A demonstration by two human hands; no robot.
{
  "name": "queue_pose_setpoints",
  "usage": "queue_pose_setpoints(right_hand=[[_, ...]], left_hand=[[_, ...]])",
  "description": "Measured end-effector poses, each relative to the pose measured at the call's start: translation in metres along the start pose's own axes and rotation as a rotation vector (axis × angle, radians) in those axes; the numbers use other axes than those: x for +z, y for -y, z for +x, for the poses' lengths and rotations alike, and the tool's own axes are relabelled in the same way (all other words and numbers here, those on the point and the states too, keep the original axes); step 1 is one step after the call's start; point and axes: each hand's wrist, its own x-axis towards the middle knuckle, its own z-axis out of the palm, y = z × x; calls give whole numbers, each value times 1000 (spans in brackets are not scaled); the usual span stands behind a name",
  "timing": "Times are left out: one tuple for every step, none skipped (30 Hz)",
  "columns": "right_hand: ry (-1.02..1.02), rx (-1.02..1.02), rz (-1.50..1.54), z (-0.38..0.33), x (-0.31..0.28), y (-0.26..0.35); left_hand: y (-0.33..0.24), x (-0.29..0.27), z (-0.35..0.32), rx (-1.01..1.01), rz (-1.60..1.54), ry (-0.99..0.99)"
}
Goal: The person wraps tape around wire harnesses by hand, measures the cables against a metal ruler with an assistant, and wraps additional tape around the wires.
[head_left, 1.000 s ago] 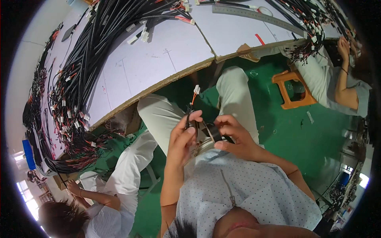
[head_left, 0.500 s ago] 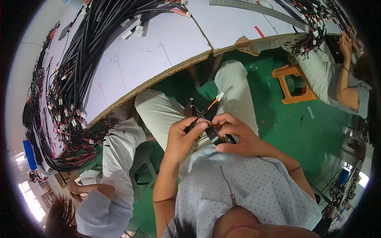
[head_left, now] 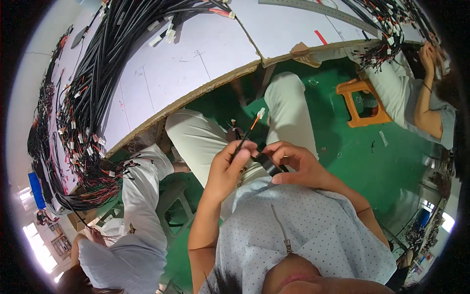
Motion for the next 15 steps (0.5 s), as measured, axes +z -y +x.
queue_pose_setpoints(right_hand=[[-13,16,23,0,0,0],[-13,16,23,0,0,-1],[-7,18,25,-1,0,-2],[-1,22,25,0,0,-2],[-1,23,24,0,0,-1],[24,13,-28,0,0,1],[49,3,-79,0,-1,2],[50,2,-79,0,-1,3],[41,17,-71,0,-1,3],[33,31,-64,1,0,4],[36,31,-64,1,1,5],[12,37,-86,0,2,8],[-13,42,-106,-1,2,9],[-10,42,-105,0,2,9],[13,80,-17,0,2,8]], left_hand=[[1,0,-1,0,0,-1],[4,-1,-2,27,61,18],[5,-1,-2,54,122,36],[7,-1,-1,54,121,36],[8,-1,1,36,130,51],[9,-1,3,17,140,67],[11,0,3,17,141,66],[13,0,4,14,133,56],[15,0,4,10,125,46],[17,1,4,11,125,44],[19,3,5,-11,48,27],[20,4,5,-33,-29,10],[21,3,5,-33,-28,8],[21,3,5,-54,-52,37],[21,2,5,-75,-77,66]])
